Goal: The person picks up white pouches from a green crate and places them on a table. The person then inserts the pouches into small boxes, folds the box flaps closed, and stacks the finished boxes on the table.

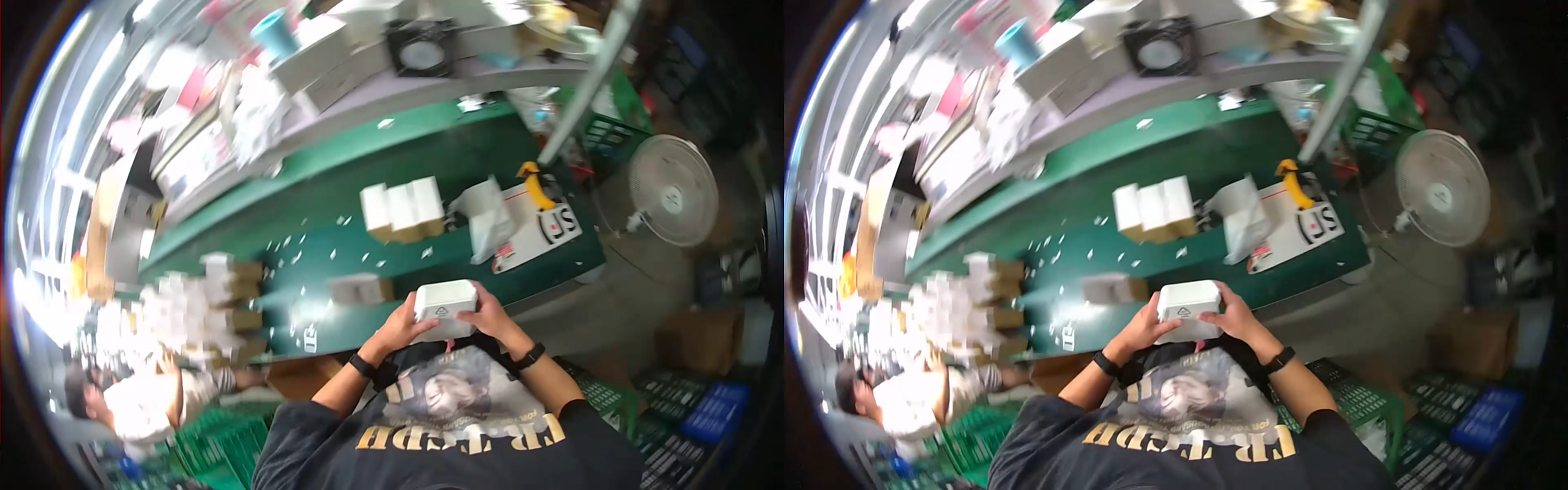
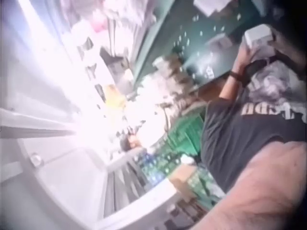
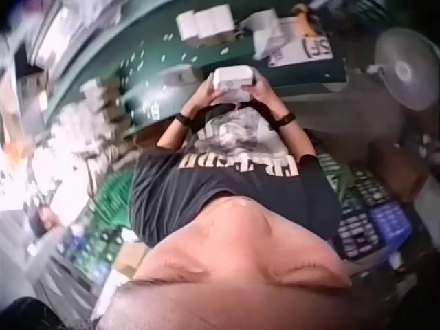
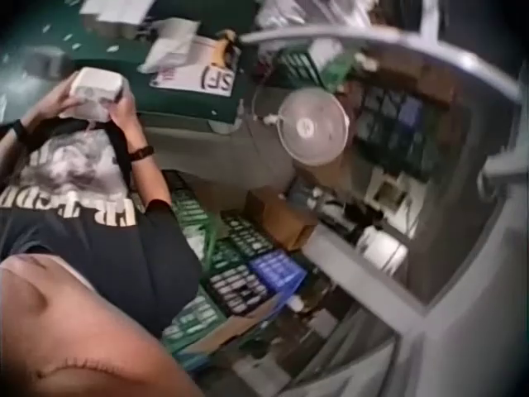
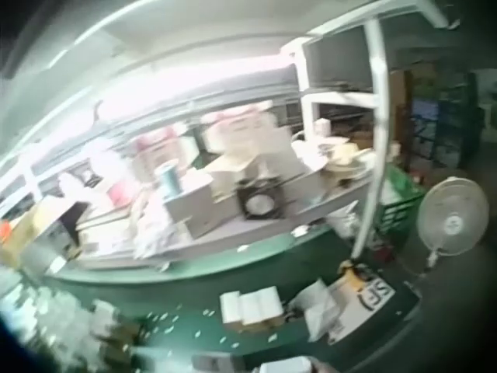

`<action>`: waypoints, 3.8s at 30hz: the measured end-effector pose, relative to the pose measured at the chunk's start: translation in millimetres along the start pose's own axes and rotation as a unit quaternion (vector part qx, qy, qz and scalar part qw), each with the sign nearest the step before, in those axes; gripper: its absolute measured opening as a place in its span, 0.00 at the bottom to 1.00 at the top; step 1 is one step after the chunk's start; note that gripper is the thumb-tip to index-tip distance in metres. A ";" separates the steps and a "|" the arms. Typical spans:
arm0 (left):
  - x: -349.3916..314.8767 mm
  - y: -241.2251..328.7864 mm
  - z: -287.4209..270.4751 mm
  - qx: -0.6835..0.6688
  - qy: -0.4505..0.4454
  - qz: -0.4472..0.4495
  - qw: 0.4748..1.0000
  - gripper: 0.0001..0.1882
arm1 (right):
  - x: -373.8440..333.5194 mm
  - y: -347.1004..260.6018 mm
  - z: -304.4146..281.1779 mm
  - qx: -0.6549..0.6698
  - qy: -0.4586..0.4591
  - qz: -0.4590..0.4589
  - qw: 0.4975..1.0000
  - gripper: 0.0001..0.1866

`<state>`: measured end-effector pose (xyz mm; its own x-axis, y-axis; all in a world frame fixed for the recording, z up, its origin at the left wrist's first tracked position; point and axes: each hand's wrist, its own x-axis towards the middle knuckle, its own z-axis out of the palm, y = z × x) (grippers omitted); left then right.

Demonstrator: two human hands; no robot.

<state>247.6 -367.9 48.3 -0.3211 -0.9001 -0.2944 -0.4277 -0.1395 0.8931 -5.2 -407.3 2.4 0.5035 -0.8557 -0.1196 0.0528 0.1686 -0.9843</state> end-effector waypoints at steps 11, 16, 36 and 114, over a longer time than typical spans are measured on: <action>-124.1 -98.6 -73.4 -0.300 0.171 -0.081 0.935 0.29 | 77.3 -26.4 172.9 -0.157 -0.127 0.019 0.979 0.39; -109.1 -113.2 -105.4 -0.274 0.151 -0.061 0.948 0.30 | 94.7 0.7 194.7 -0.112 -0.079 0.020 0.990 0.37; -101.7 -82.3 -151.1 0.158 0.155 -0.034 0.975 0.23 | 145.7 20.8 211.2 -0.445 -0.005 0.134 0.886 0.24; -97.7 -129.3 -139.9 0.163 0.314 0.133 0.926 0.14 | 82.5 38.2 221.9 -0.519 0.101 -0.042 0.848 0.15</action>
<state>452.5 -319.6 9.2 0.0590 -0.9616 0.2681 -0.6692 0.1612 0.7254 229.8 -362.8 -16.2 0.3725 -0.9272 0.0397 -0.7592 -0.3291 -0.5616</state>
